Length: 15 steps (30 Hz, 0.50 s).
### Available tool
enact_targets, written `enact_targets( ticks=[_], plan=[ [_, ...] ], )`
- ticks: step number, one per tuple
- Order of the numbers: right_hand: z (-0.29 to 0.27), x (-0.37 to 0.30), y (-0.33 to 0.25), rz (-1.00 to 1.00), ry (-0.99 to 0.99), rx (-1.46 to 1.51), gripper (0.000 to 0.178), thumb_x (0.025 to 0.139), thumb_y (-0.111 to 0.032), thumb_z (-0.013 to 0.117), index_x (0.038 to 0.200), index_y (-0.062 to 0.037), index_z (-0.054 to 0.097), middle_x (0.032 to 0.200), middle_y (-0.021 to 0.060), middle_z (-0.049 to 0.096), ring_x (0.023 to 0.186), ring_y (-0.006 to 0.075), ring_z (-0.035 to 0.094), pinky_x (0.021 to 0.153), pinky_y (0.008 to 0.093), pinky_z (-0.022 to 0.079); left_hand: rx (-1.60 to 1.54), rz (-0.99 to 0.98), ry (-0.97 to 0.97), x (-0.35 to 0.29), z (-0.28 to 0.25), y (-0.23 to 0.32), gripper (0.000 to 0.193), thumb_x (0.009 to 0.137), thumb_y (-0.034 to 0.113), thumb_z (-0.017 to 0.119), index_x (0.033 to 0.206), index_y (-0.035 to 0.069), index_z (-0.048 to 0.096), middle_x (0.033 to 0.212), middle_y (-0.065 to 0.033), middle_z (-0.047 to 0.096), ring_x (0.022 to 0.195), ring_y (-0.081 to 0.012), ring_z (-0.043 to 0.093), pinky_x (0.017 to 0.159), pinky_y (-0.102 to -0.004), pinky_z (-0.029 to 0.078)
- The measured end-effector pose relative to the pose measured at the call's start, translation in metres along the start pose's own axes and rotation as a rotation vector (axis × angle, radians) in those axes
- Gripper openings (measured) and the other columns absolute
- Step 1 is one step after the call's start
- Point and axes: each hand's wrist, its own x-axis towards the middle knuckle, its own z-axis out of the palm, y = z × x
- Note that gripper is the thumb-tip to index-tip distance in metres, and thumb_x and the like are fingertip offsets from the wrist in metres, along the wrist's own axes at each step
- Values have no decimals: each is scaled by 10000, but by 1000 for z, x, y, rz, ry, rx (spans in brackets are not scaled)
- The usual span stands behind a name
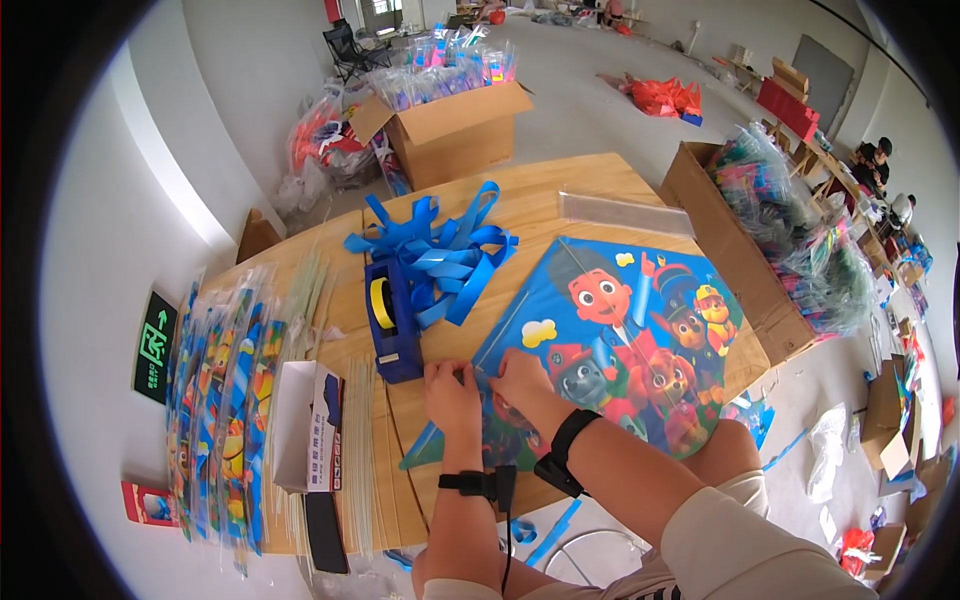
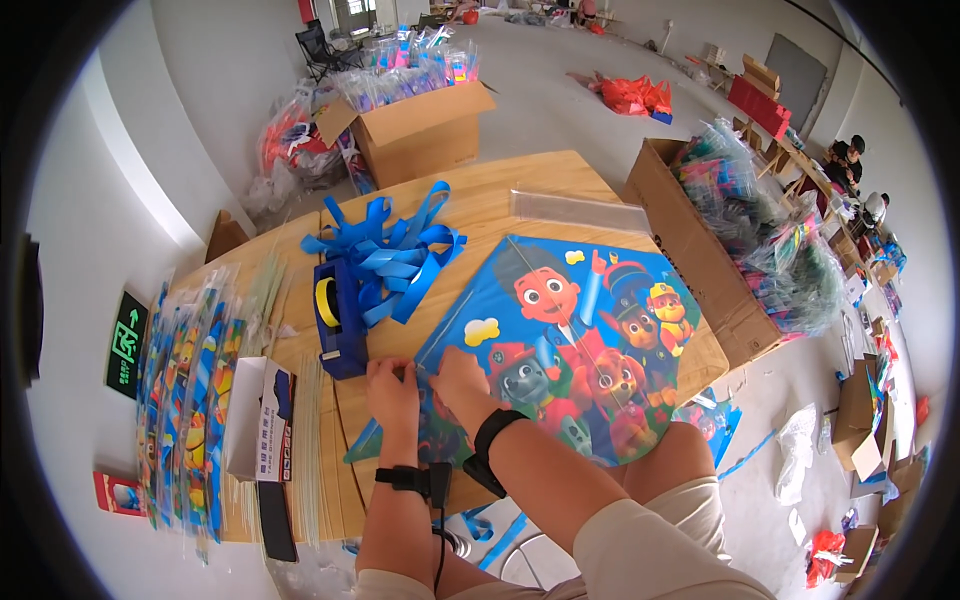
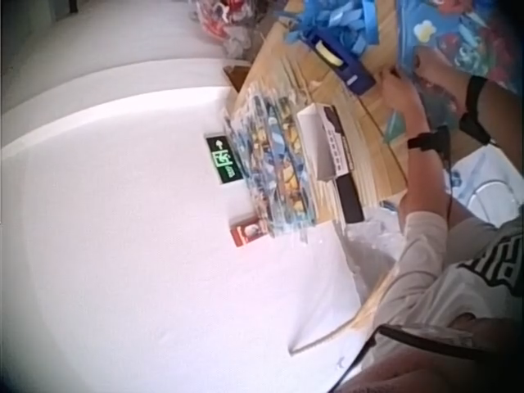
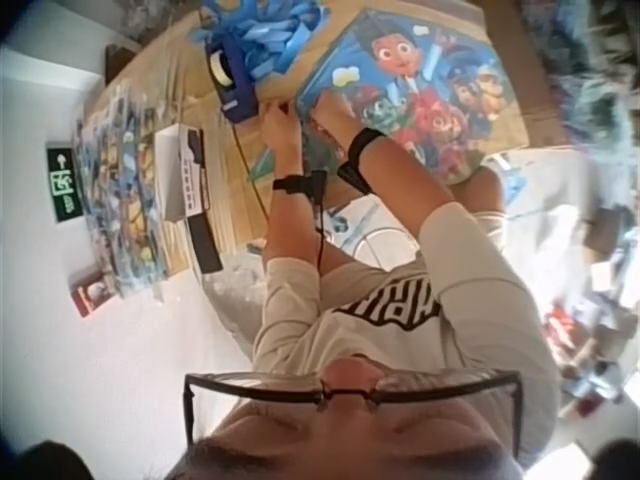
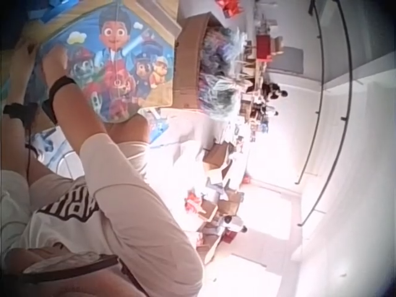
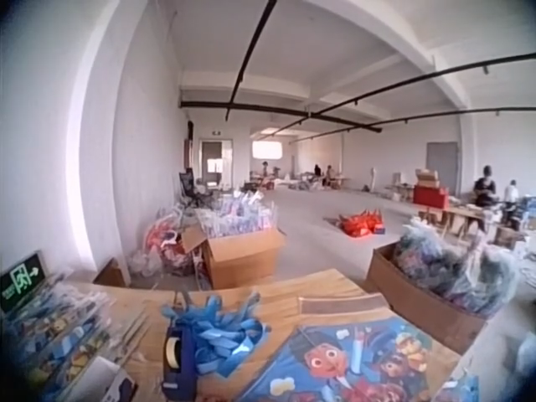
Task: Assembling a kite by attaching poles and fabric and securing them with tape.
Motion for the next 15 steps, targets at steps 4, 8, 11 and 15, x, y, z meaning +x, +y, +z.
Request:
enact_targets(
  ticks=[4,8,11,15],
  plan=[
    [-12,6,3,89,-145,-113,310,831,-275,770,850,-17,600,667,130,693,688,259,735,627,383,559,-44,23,38,1,-1,1,198,869,165,717,1048,112,649,1026,-65,633,967,-308,651,754,-435,535],
    [-18,-2,6,-35,-110,-103,320,819,-284,791,836,-27,603,682,132,695,697,253,734,614,378,551,4,31,11,3,-2,-3,225,897,123,670,1113,121,609,1052,-81,631,990,-315,647,763,-438,534],
    [-25,-9,9,-118,-114,47,307,833,-272,769,822,-28,583,691,134,693,675,242,728,602,368,542,-5,69,18,2,-7,-7,220,882,36,637,1097,83,638,1034,-107,642,948,-346,648,785,-436,527],
    [-28,-13,12,-49,-152,308,266,859,-198,715,783,-28,526,716,131,688,666,200,714,584,339,526,167,425,-111,-16,-18,-10,325,855,27,599,1178,31,639,1195,-123,639,1069,-348,618,868,-455,506]
  ],
)
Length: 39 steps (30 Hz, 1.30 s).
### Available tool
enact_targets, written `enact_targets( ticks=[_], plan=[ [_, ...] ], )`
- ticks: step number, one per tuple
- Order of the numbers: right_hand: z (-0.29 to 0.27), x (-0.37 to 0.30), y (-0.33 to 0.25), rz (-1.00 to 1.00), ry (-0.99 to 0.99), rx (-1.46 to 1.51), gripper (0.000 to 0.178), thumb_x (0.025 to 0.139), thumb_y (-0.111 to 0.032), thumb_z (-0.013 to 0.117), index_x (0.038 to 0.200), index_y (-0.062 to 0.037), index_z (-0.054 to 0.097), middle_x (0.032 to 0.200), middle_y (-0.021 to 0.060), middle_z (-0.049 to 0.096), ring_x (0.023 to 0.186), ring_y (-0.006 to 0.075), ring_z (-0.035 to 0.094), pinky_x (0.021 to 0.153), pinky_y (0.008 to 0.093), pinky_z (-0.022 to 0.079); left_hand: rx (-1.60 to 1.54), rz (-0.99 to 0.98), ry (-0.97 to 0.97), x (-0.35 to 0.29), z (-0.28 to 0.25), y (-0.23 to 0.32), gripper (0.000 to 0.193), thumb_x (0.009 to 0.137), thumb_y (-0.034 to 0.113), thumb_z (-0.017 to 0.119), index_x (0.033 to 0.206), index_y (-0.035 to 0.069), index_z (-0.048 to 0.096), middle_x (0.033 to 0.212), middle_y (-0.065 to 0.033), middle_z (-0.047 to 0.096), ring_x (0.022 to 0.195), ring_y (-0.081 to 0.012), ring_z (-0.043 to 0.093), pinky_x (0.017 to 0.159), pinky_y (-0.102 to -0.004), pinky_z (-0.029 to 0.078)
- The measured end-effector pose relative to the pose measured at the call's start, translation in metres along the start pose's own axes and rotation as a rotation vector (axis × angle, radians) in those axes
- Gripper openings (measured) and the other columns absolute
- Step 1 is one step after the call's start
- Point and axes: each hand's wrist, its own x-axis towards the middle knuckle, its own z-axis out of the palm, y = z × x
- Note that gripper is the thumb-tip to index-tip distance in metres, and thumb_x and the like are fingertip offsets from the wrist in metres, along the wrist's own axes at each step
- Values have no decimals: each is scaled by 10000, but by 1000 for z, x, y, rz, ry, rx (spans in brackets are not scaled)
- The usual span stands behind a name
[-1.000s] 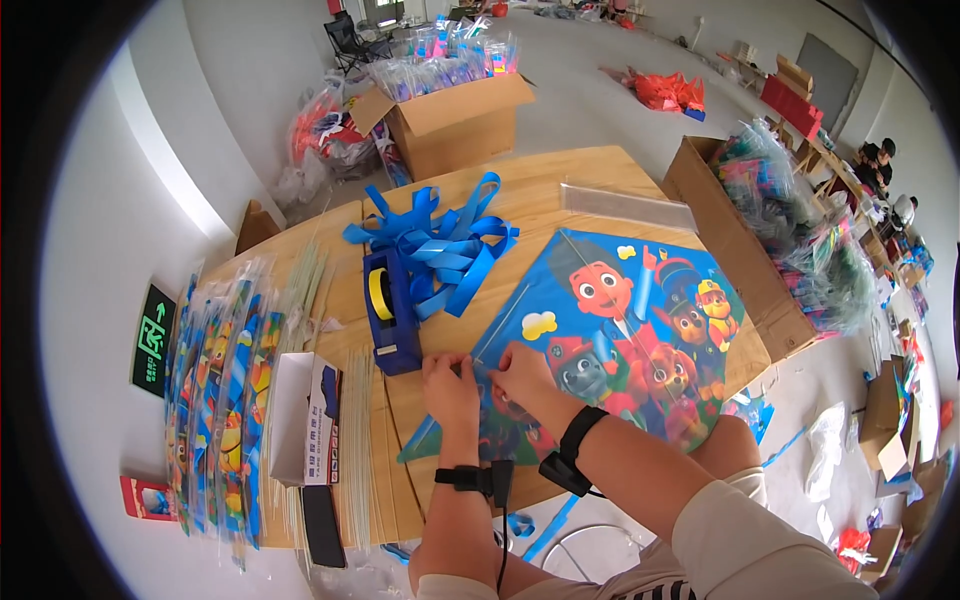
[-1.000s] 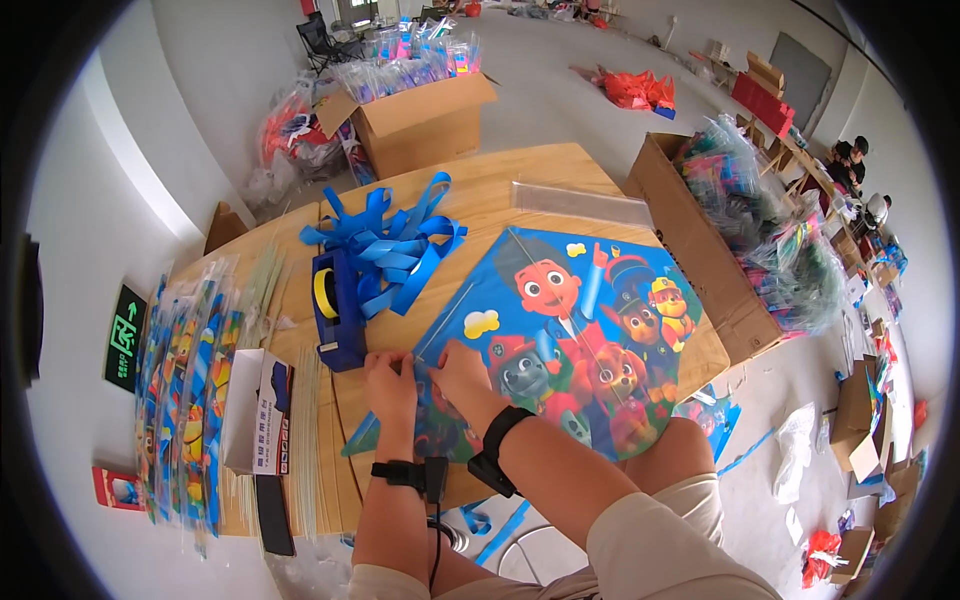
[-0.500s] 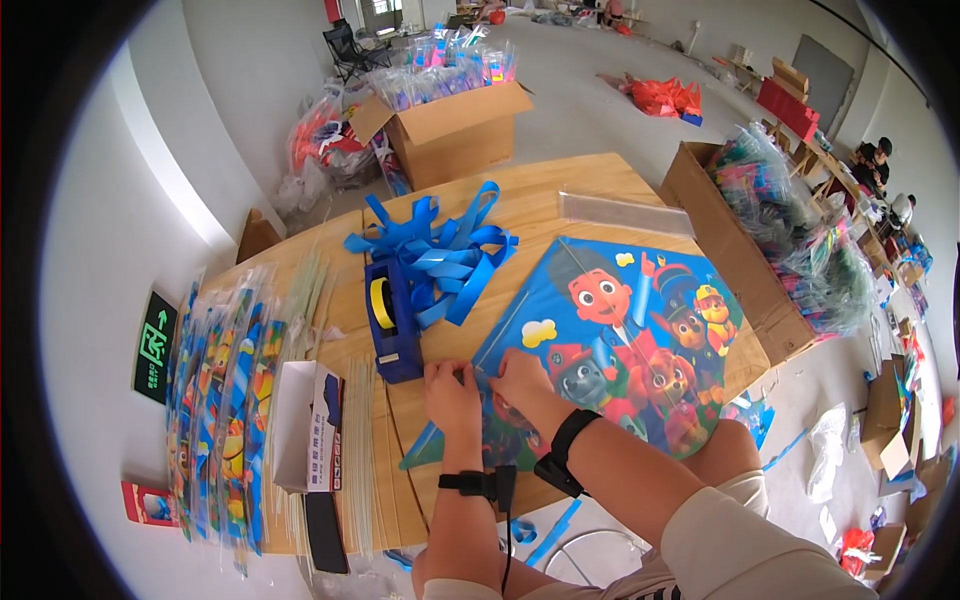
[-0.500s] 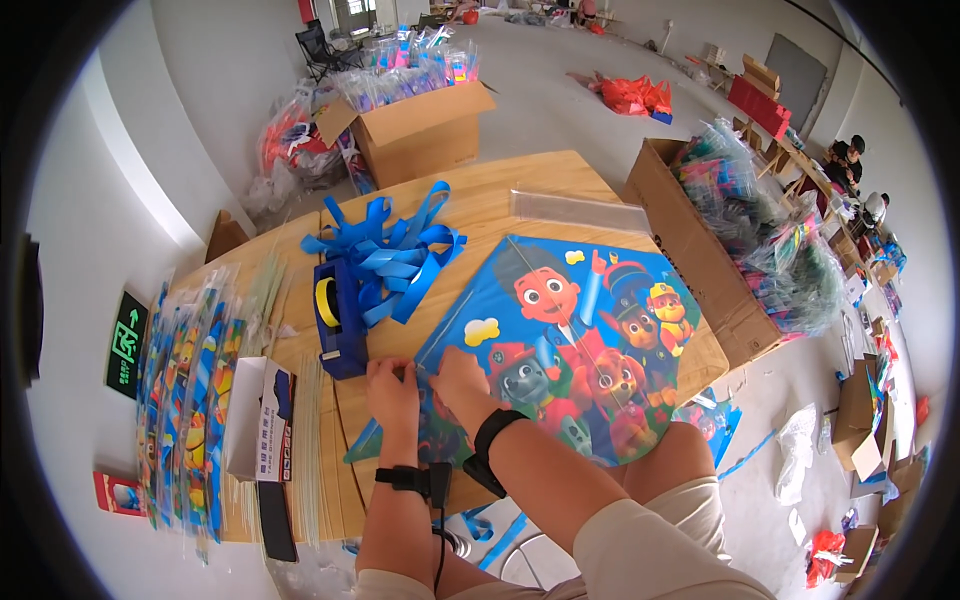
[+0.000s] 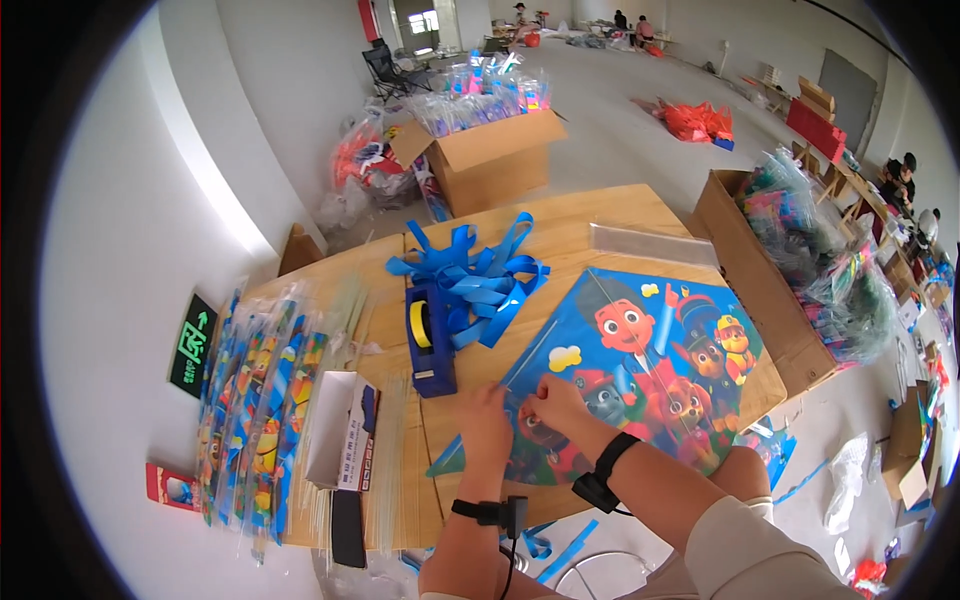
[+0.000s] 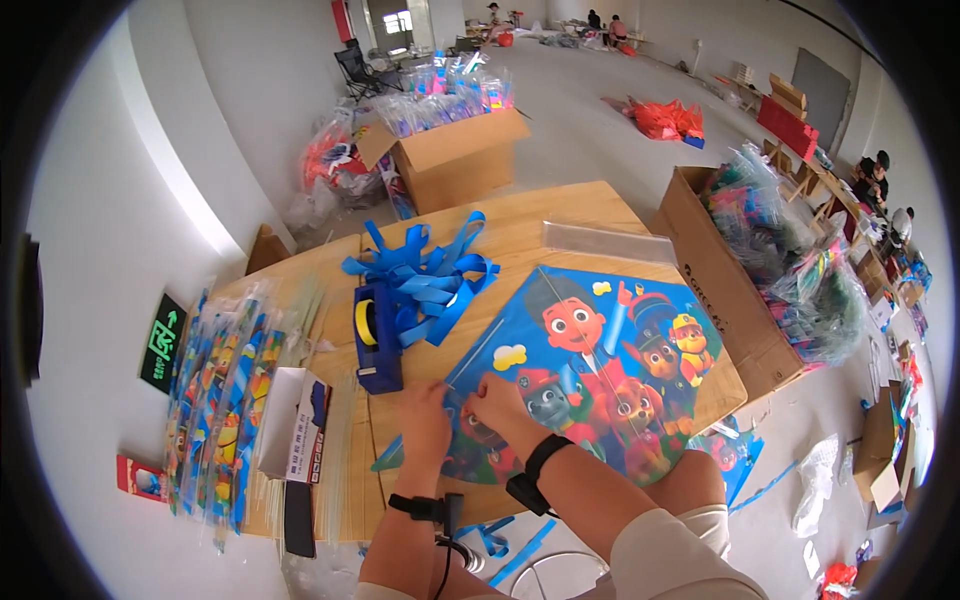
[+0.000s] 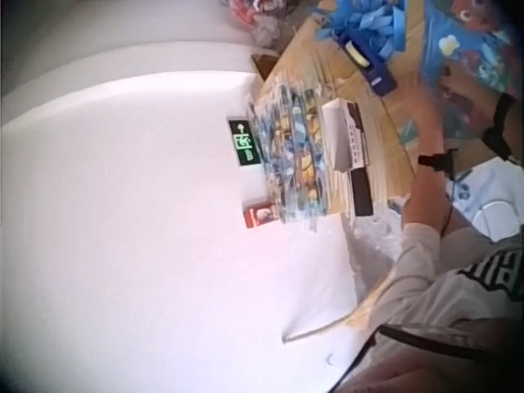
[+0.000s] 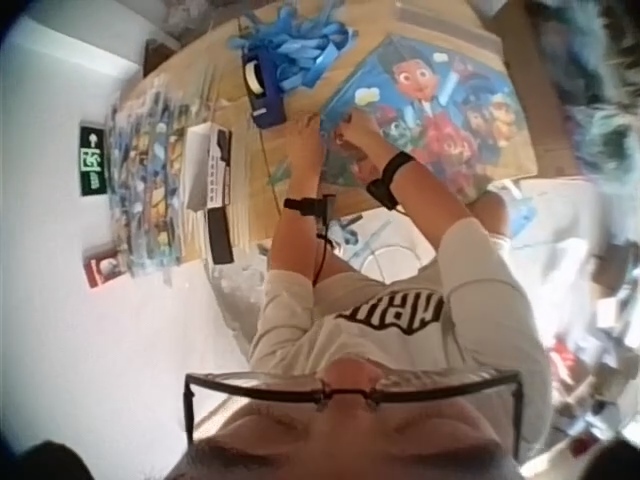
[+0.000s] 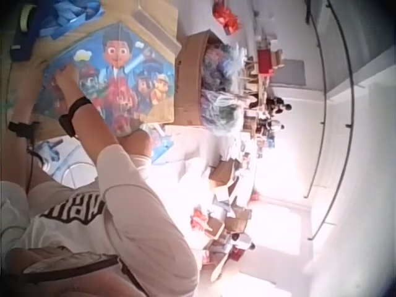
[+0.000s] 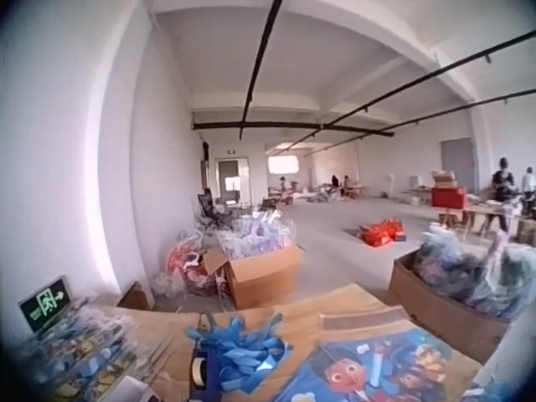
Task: Assembling a kite by attaching poles and fabric and securing them with tape.
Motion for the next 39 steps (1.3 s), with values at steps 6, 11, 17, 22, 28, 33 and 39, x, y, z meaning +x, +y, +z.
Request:
enact_targets(
  ticks=[6,11,17,22,28,33,39],
  plan=[
    [-36,-39,-2,-71,-216,503,240,950,-214,670,831,-77,513,702,30,609,677,92,617,547,270,451,300,99,-128,-21,10,23,359,884,142,607,1210,-6,629,1413,-174,555,1288,-327,526,951,-472,472],
    [-149,-124,1,-173,-146,377,237,952,-140,680,819,-89,491,702,7,590,658,85,600,560,256,453,263,14,-228,-26,13,31,369,920,242,617,1212,17,611,1474,-244,476,1345,-340,467,980,-498,439],
    [-250,-232,55,-103,111,377,169,953,-43,635,840,-66,512,689,32,566,639,109,588,590,257,479,315,-18,-216,-23,15,43,436,928,359,633,1237,54,596,1530,-255,406,1378,-408,421,1022,-596,374],
    [-274,-300,140,46,104,518,187,1017,-142,575,852,-80,512,719,82,605,616,148,582,560,285,476,197,-130,-224,-46,-5,53,495,910,409,656,1280,85,597,1571,-197,372,1445,-371,362,1081,-613,341],
    [-256,-316,218,145,200,429,280,1027,-263,604,842,-55,630,715,11,592,589,111,521,519,289,427,-266,-211,-155,-92,-57,39,318,929,329,649,1163,115,674,1224,-149,658,1146,-289,630,964,-532,450],
    [-239,-304,238,-67,381,452,219,1056,-202,529,861,-104,513,570,-14,505,430,68,453,382,229,334,-362,-603,576,-122,-113,-43,187,935,184,610,1068,67,670,892,-122,693,809,-232,672,715,-378,524],
    [-243,-309,218,-76,302,375,251,1065,-215,514,845,-102,558,553,-27,499,423,59,438,383,231,321,-858,-819,605,-144,-148,-87,202,963,208,599,1124,88,623,920,-36,677,730,-135,613,619,-286,465]
  ],
)
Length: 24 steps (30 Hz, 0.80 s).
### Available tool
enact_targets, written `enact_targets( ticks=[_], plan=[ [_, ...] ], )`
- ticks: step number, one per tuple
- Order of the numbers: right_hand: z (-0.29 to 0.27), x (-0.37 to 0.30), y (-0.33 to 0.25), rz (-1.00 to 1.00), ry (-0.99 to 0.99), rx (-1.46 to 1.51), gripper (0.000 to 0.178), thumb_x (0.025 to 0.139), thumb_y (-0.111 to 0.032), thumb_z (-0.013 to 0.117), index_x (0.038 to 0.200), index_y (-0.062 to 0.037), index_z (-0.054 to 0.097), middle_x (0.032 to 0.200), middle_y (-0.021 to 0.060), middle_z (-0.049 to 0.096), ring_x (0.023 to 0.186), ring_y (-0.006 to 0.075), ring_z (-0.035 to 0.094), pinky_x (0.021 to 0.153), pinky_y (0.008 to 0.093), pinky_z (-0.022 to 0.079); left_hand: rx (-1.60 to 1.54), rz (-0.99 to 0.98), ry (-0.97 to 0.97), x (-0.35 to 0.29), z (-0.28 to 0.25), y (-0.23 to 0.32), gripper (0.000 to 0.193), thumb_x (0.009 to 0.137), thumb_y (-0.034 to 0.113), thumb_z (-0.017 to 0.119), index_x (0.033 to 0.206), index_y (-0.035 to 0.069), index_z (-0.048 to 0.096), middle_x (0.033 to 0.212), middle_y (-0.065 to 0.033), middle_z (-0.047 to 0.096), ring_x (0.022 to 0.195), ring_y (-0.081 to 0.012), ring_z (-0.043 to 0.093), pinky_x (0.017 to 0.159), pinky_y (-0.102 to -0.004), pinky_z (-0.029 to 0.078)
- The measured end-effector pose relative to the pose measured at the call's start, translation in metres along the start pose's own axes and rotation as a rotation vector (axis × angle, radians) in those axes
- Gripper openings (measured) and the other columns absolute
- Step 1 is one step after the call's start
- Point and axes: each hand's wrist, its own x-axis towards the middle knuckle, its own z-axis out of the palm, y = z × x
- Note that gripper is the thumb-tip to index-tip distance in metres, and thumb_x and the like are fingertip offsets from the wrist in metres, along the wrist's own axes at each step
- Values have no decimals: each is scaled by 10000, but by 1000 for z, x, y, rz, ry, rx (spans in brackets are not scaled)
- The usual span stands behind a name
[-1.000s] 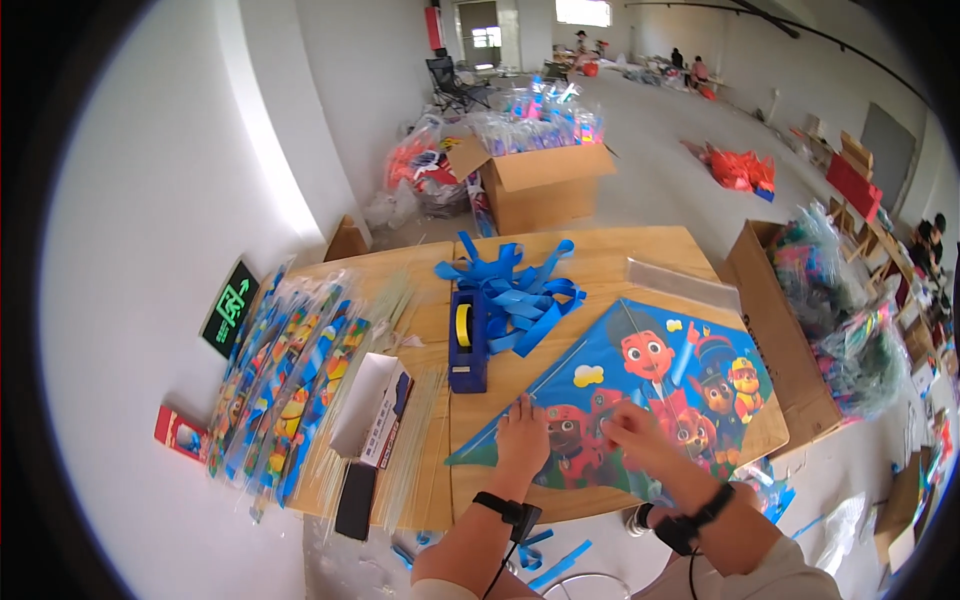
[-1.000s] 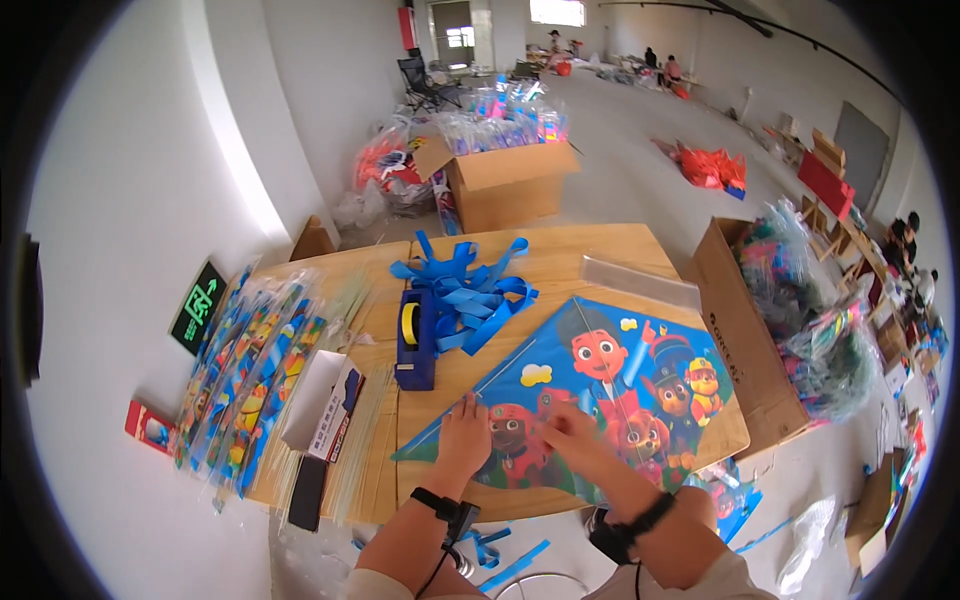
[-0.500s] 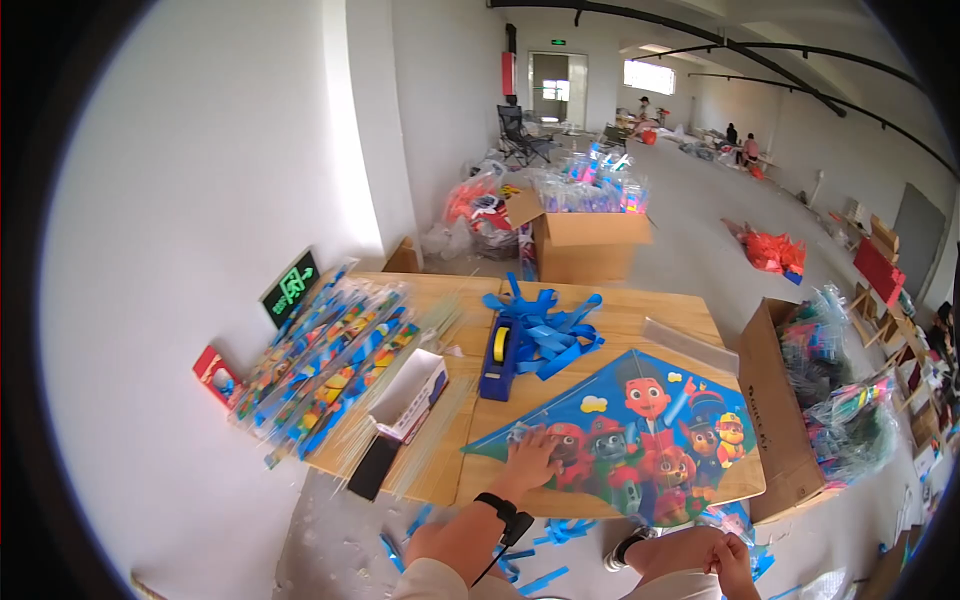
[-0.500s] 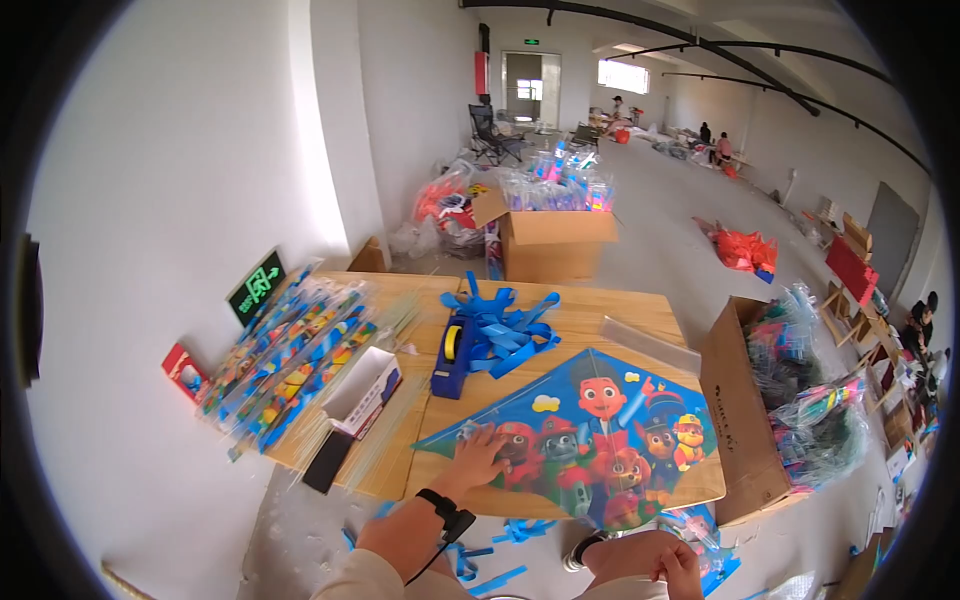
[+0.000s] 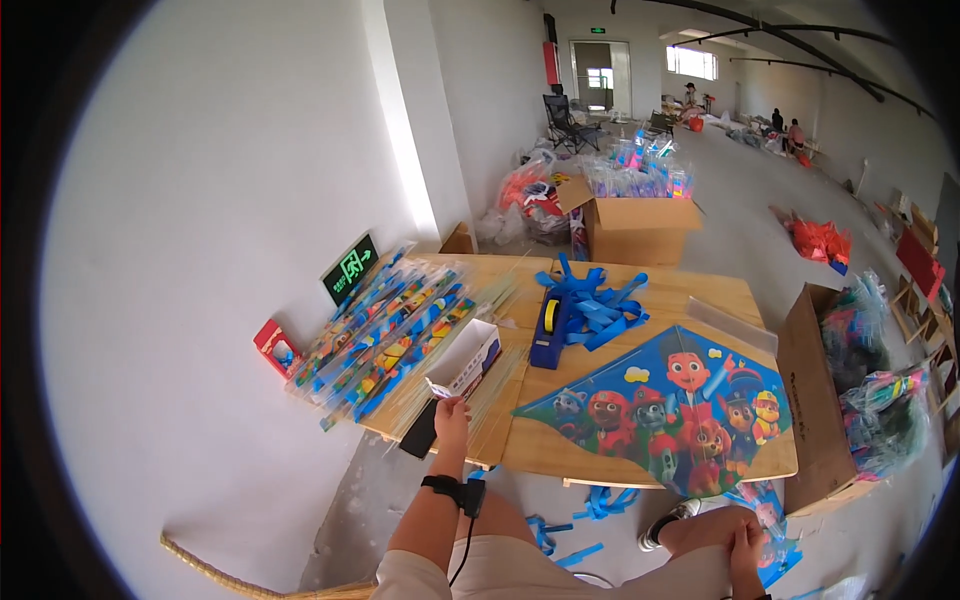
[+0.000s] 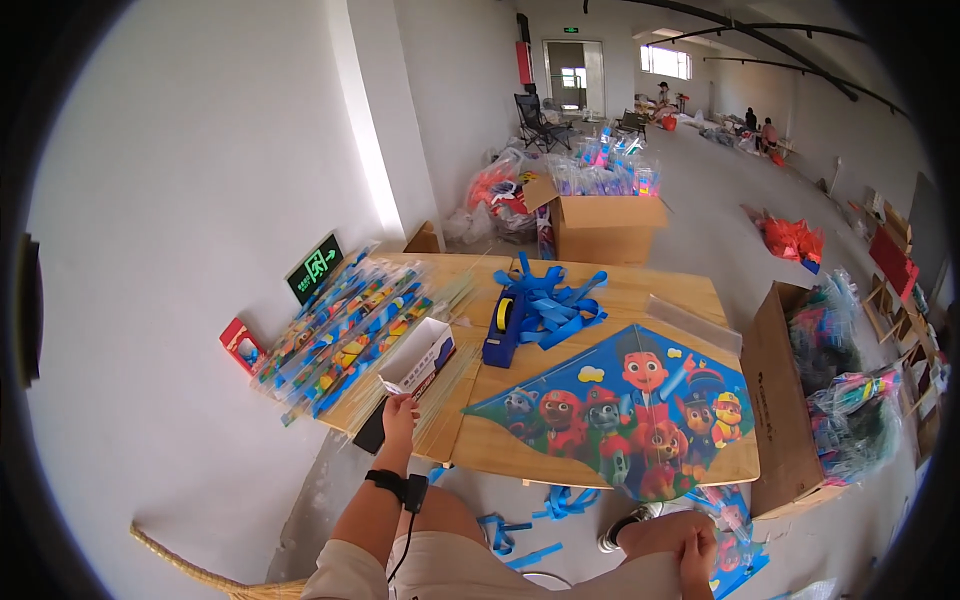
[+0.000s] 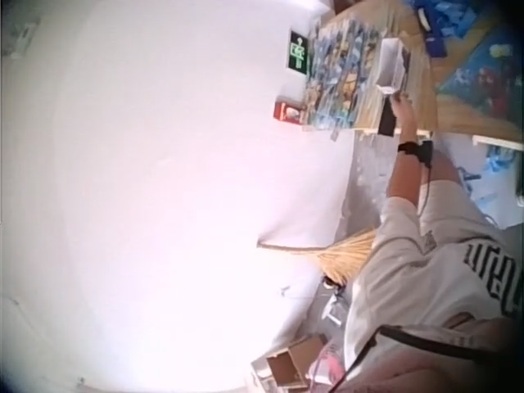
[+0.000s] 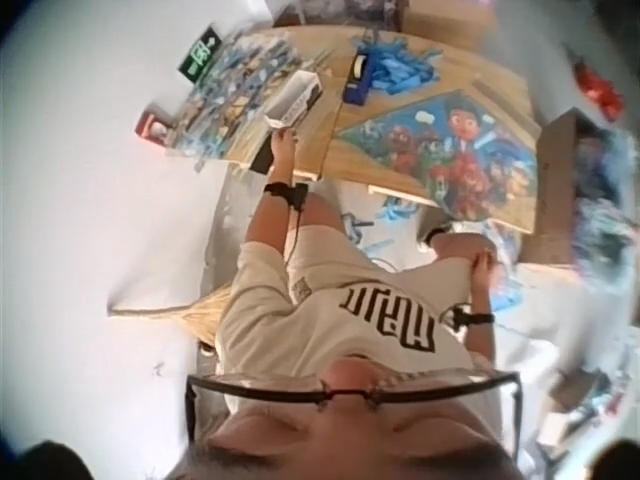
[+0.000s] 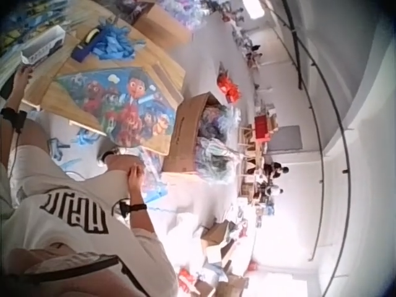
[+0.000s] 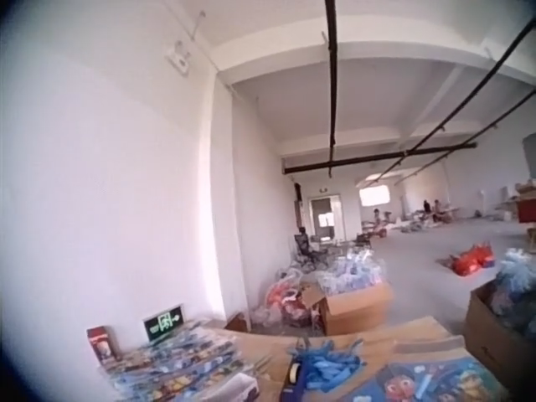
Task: Assembling a kite by attaching poles and fabric and securing them with tape.
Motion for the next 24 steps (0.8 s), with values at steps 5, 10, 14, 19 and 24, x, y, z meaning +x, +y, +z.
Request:
enact_targets(
  ticks=[5,10,14,19,24],
  plan=[
    [10,2,-4,-21,-5,-11,264,1058,-194,518,824,-85,576,559,-19,523,420,63,449,387,233,329,47,-175,-372,-2,50,22,193,975,217,600,1116,91,638,940,-55,690,714,-127,638,599,-245,459],
    [18,-4,-5,25,-17,33,251,1037,-154,554,802,-64,556,584,16,564,458,89,502,421,252,377,231,-143,-409,33,132,19,301,971,310,587,1154,83,661,998,-94,708,856,-250,676,786,-387,524],
    [21,-8,-6,72,-27,50,244,1017,-121,563,792,-31,587,611,38,604,499,102,549,461,257,419,626,435,-152,75,179,4,321,984,325,575,1094,43,682,1017,-179,718,910,-356,696,793,-456,536],
    [29,2,-8,20,-92,-105,286,1018,-117,556,751,-26,604,601,27,596,503,99,554,467,260,428,967,522,-321,124,204,-10,464,1018,354,401,1012,4,706,1060,-266,695,990,-489,632,929,-569,469],
    [38,1,-17,-59,-20,-205,288,1014,-142,556,751,-28,585,641,27,536,572,133,481,519,325,403,792,217,-317,153,216,-23,515,996,388,468,879,-23,755,889,-218,741,920,-354,708,865,-429,524]
  ],
)
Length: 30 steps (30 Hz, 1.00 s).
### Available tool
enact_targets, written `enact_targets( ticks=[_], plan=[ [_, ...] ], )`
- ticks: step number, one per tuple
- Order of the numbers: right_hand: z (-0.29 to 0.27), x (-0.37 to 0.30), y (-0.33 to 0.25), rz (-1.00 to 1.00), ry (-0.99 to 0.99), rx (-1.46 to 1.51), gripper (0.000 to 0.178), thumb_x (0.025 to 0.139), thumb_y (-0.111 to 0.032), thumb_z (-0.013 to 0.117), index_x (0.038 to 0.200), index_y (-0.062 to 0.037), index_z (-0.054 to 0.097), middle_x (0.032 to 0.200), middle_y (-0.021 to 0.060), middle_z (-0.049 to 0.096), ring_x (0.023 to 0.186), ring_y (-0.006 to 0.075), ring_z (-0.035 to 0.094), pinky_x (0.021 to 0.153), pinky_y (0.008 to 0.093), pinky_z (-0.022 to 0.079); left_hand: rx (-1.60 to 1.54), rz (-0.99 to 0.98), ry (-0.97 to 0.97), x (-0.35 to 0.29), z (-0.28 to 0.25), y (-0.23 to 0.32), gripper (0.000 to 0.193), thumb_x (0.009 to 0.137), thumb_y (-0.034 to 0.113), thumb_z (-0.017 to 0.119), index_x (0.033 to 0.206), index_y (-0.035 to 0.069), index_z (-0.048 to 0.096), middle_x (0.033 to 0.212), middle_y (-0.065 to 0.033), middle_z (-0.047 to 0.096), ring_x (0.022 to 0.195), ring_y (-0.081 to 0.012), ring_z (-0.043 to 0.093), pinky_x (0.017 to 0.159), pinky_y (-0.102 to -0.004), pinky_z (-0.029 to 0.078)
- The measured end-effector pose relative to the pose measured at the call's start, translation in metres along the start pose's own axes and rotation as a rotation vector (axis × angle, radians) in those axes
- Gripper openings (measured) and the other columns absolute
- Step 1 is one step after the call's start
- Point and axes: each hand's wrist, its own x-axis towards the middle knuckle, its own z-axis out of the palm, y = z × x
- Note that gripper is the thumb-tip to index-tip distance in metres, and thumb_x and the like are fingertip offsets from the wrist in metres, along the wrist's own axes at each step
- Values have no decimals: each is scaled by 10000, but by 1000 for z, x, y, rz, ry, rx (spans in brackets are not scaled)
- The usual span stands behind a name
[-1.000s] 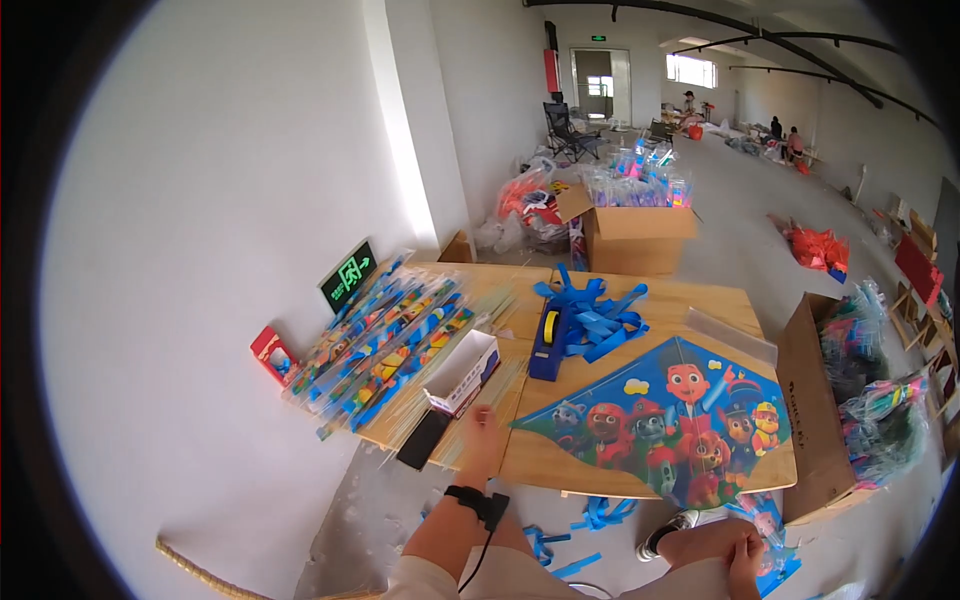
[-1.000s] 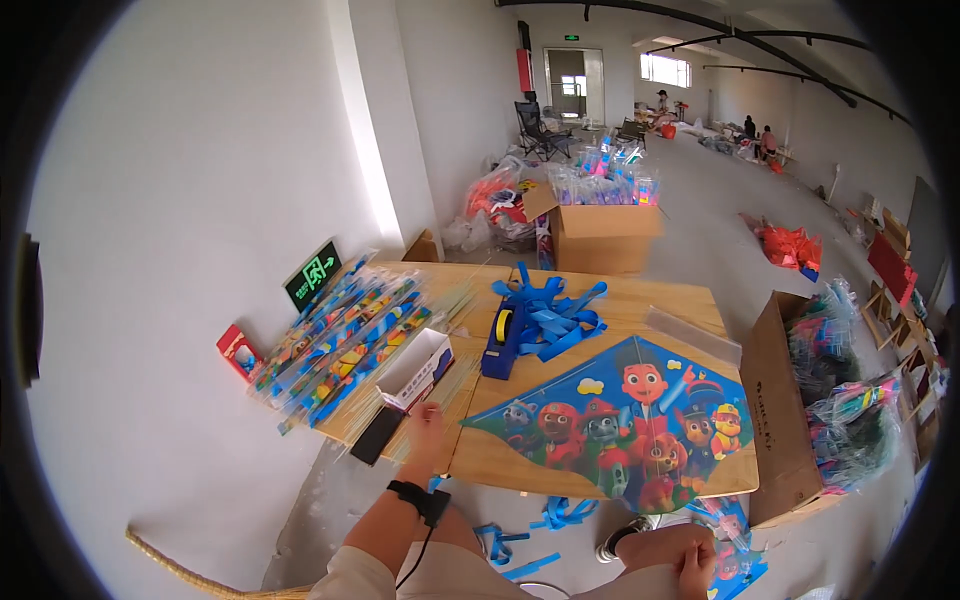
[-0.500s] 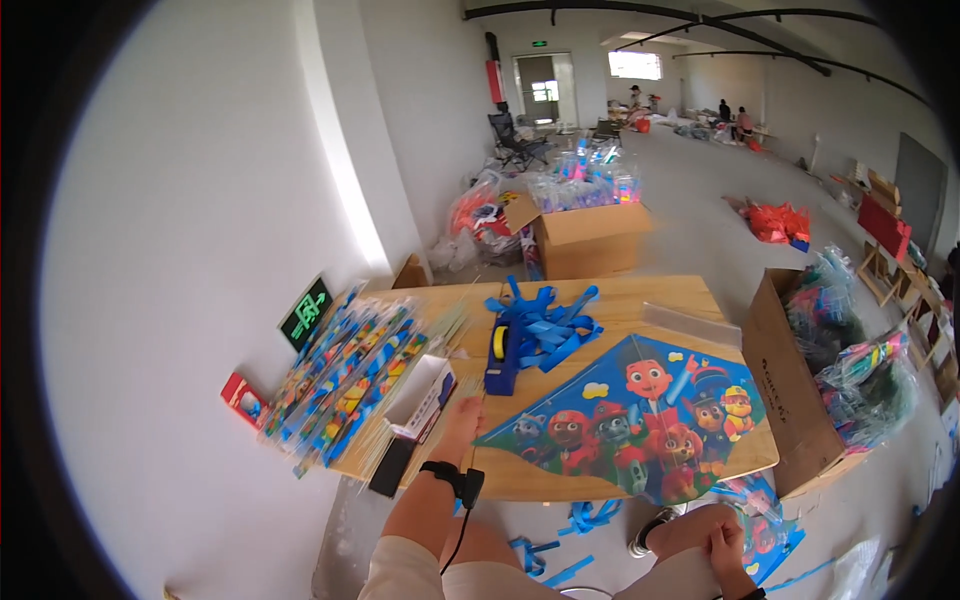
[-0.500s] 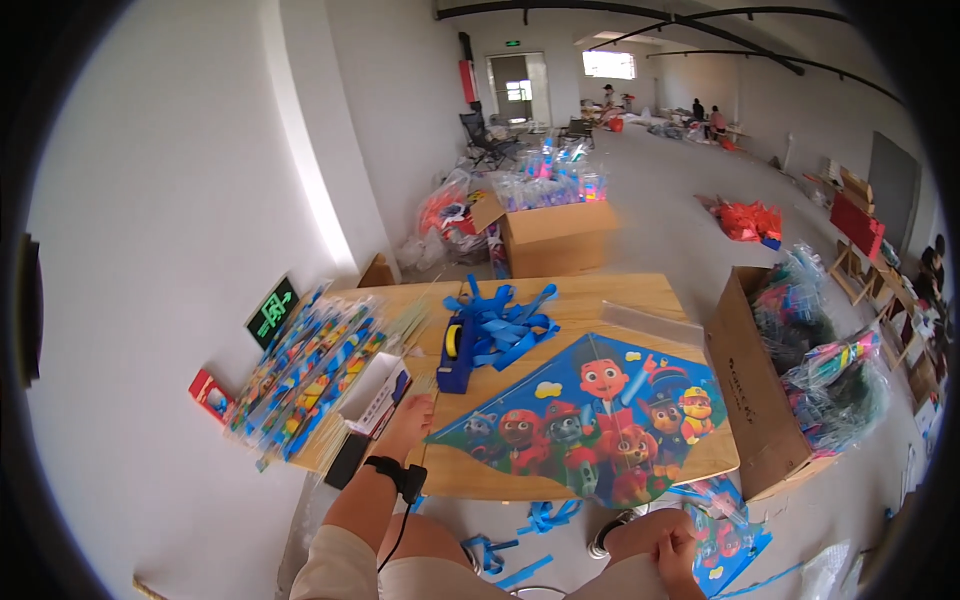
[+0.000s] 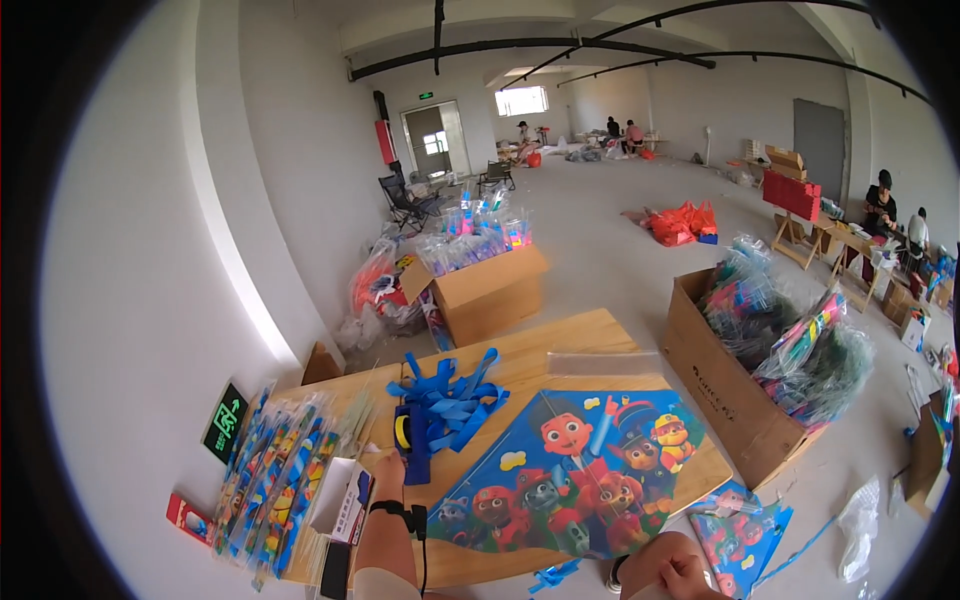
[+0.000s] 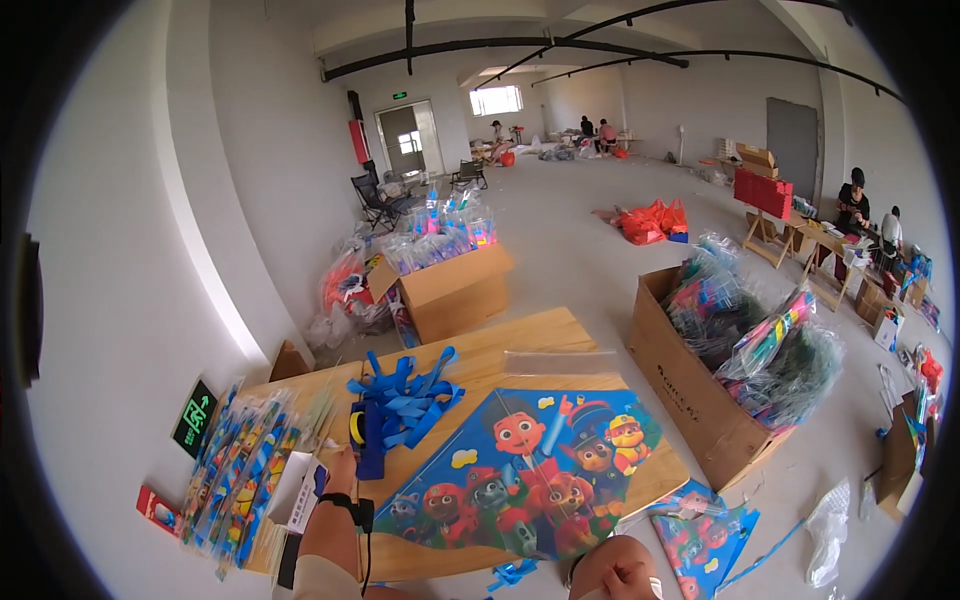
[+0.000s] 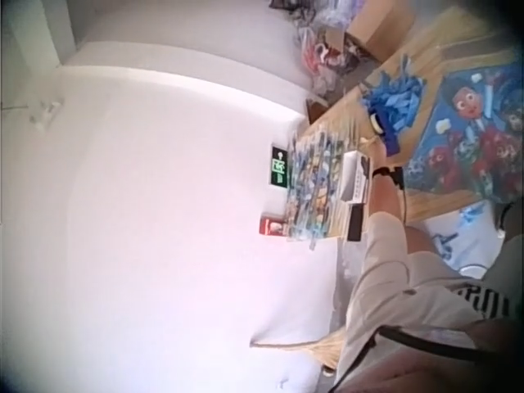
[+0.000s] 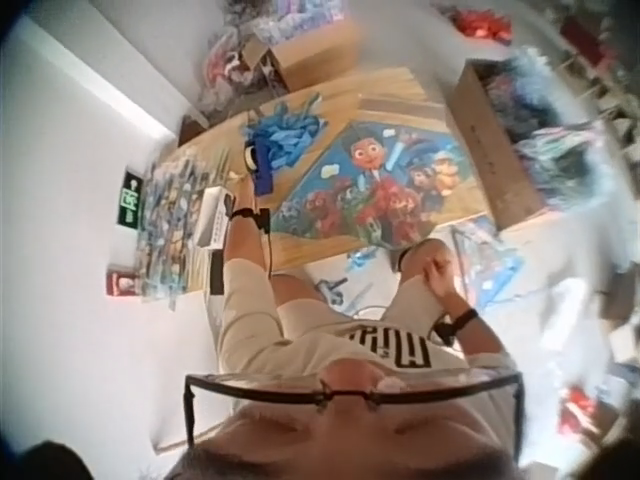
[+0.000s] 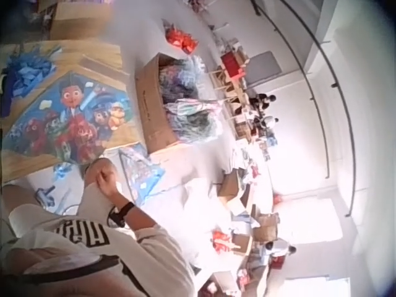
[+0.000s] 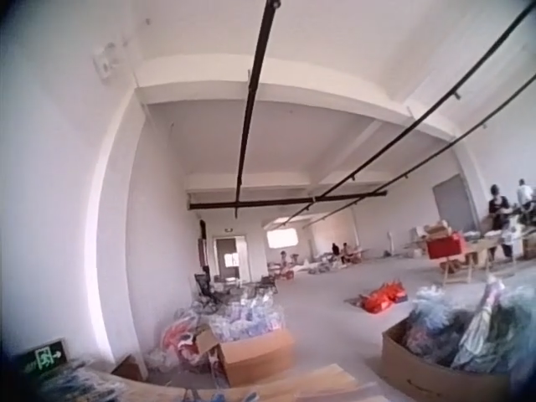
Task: Assembling a kite by attaching poles and fabric and securing them with tape.
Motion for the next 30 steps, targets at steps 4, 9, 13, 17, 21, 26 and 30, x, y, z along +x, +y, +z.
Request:
enact_targets(
  ticks=[4,9,13,17,21,26,30],
  plan=[
    [6,4,-10,-89,10,-68,277,1011,-135,549,763,-17,585,636,31,537,576,150,488,534,344,416,-380,-222,13,1,2,4,377,957,289,579,906,-44,747,821,-138,756,857,-261,729,812,-375,543],
    [6,5,-23,-188,-5,-41,240,995,-131,548,800,-1,598,630,82,538,597,178,503,567,364,438,-397,-151,11,-13,-18,34,408,892,233,669,1157,-77,643,965,-142,716,820,-216,694,714,-341,537],
    [6,5,-28,-333,41,-173,226,986,-130,559,813,9,606,646,98,546,596,190,507,568,366,446,-597,-248,-42,-21,-36,61,321,818,145,747,1062,-56,693,990,-131,696,764,-210,670,706,-333,546],
    [5,2,-26,-154,-41,-84,259,1003,-113,555,779,3,616,646,56,591,565,132,544,524,302,443,-575,-102,-79,-37,-50,41,308,820,116,750,1071,-53,695,985,-105,711,766,-195,669,700,-327,535],
    [4,-1,-23,84,-137,102,225,989,-85,559,792,-1,627,634,43,631,546,105,586,495,258,440,-319,-273,-163,-55,-53,3,273,849,123,756,1055,-49,709,1000,-94,720,824,-170,672,732,-316,525],
    [5,-1,-26,96,-131,153,259,995,-81,551,767,15,627,613,40,620,536,98,577,485,260,430,-490,-235,-187,-72,-39,-12,325,893,310,760,976,-4,760,915,-42,721,810,-144,609,752,-316,460],
    [3,0,-25,80,-142,78,263,1000,-95,545,758,-9,602,610,32,605,537,98,565,489,256,422,-162,-204,-153,-83,-39,-6,390,870,371,769,988,0,754,883,-33,712,880,-161,621,814,-338,462]
  ],
)
